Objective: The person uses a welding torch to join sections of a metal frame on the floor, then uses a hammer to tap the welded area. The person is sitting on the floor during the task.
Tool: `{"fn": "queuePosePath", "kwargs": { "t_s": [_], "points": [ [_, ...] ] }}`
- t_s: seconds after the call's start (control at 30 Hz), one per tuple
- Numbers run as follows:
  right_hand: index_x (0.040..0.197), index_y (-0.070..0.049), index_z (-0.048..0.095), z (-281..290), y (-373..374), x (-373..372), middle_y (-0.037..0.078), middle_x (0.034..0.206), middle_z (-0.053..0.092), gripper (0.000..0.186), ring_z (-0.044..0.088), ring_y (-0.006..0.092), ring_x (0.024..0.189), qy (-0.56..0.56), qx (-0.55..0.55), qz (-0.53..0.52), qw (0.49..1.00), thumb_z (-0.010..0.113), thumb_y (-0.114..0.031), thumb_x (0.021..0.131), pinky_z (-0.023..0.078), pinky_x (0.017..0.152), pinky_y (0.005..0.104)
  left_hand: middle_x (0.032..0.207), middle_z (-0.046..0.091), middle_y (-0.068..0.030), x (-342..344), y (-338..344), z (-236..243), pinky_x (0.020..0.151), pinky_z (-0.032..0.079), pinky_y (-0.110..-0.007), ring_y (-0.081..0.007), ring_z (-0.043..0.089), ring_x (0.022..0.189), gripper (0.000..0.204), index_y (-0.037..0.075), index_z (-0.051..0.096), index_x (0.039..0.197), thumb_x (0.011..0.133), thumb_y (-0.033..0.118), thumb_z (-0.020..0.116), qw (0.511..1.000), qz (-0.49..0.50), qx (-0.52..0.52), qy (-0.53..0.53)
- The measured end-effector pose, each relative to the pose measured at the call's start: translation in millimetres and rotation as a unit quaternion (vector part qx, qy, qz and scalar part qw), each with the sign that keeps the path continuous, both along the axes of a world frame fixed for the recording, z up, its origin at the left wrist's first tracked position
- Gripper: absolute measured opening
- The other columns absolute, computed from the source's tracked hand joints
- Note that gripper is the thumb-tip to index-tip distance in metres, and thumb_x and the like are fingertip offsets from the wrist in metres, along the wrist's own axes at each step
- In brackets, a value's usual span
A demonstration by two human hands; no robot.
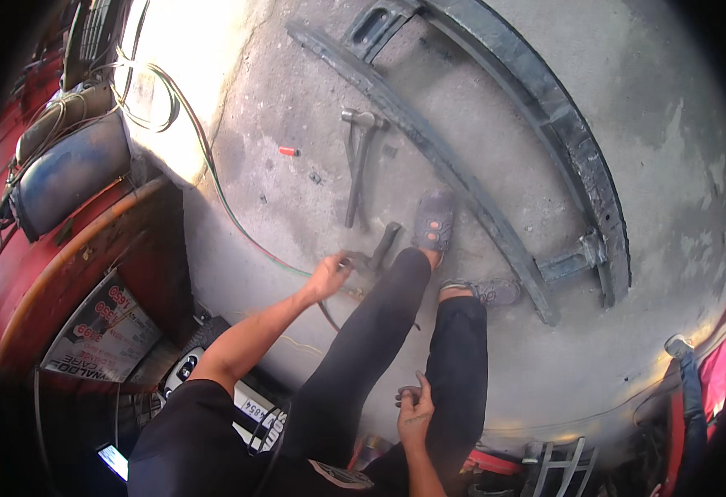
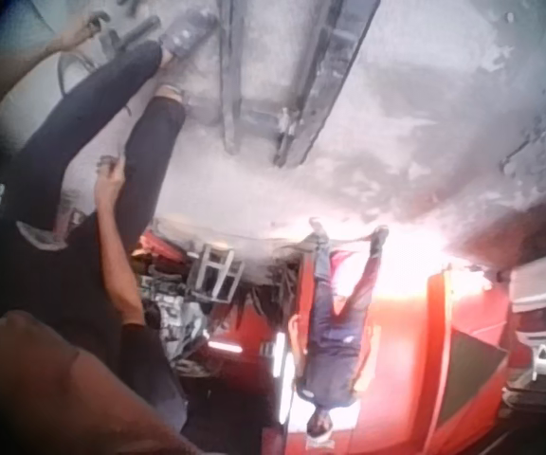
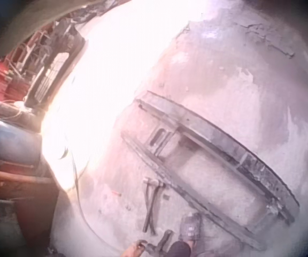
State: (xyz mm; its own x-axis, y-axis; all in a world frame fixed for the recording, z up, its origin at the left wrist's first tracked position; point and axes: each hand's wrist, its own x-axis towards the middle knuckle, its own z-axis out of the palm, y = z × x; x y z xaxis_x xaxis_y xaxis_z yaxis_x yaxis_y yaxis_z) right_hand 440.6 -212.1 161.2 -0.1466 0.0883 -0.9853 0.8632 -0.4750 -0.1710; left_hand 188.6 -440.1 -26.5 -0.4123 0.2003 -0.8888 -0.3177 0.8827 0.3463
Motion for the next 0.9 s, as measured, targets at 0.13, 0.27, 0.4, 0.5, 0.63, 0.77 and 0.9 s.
{"fn": "queuePosePath", "kwargs": {
  "t_s": [0.13,0.27,0.4,0.5,0.63,0.77,0.9],
  "points": [
    [0.145,0.002,0.047,84.4,-14.2,-2.1,0.013,0.097,0.069,0.049,0.068,0.0173,0.08,-0.026,-0.06,-0.037,0.997,0.052,0.0,0.097,0.058,0.073,0.0306,0.122,0.067,-0.0188,39.9,77.1,127.9,0.098,0.049,-0.046,-0.0373,0.063,0.113,0.034,0.002,0.063,0.126,0.092,0.007,0.061,0.98,-0.094,0.166,0.048],
    [0.147,0.003,0.043,118.9,-31.5,36.2,0.014,0.097,0.069,0.054,0.07,0.019,0.08,-0.005,-0.094,-0.016,0.995,0.053,0.001,0.094,0.059,0.072,0.0316,0.119,0.063,-0.015,64.8,110.0,219.0,0.1,0.045,-0.046,-0.0353,0.057,0.114,0.031,0.004,0.065,0.12,0.088,0.006,0.065,0.955,-0.176,0.238,-0.01],
    [0.146,0.007,0.041,116.7,-24.4,58.9,0.015,0.095,0.069,0.053,0.071,0.0198,0.08,0.036,-0.105,-0.065,0.992,0.05,0.002,0.094,0.06,0.071,0.0321,0.118,0.062,-0.0133,91.5,97.4,290.7,0.104,0.042,-0.048,-0.0331,0.056,0.12,0.032,0.005,0.066,0.12,0.088,0.009,0.066,0.944,-0.22,0.246,0.022],
    [0.147,0.006,0.04,114.8,-11.3,73.0,0.015,0.094,0.069,0.053,0.07,0.0195,0.078,0.042,-0.078,-0.038,0.995,0.05,0.002,0.095,0.061,0.07,0.0318,0.118,0.062,-0.0127,114.9,91.4,335.6,0.105,0.041,-0.052,-0.0319,0.054,0.122,0.031,0.006,0.067,0.119,0.089,0.013,0.066,0.934,-0.27,0.23,0.048],
    [0.146,0.005,0.041,134.5,2.7,75.7,0.015,0.095,0.068,0.051,0.069,0.0194,0.079,0.099,-0.048,-0.042,0.993,0.05,0.002,0.096,0.061,0.069,0.0318,0.113,0.062,-0.0115,146.4,86.2,386.5,0.107,0.038,-0.058,-0.0306,0.053,0.122,0.033,0.006,0.066,0.118,0.086,0.015,0.065,0.886,-0.404,0.222,0.049],
    [0.143,0.005,0.044,163.3,1.7,86.9,0.014,0.096,0.068,0.048,0.069,0.0185,0.082,0.098,-0.026,-0.063,0.993,0.051,0.002,0.096,0.061,0.07,0.032,0.1,0.062,-0.0088,149.5,94.5,413.9,0.107,0.038,-0.054,-0.0281,0.055,0.111,0.028,0.006,0.066,0.11,0.084,0.017,0.061,0.858,-0.457,0.235,0.015],
    [0.137,0.005,0.052,194.5,7.0,72.2,0.013,0.094,0.067,0.045,0.069,0.0181,0.08,0.142,0.069,0.073,0.985,0.055,0.002,0.092,0.059,0.069,0.0318,0.093,0.06,-0.0079,125.8,87.8,420.9,0.101,0.041,-0.05,-0.0268,0.056,0.1,0.019,0.006,0.065,0.099,0.085,0.017,0.06,0.862,-0.453,0.225,-0.032]
  ]
}}
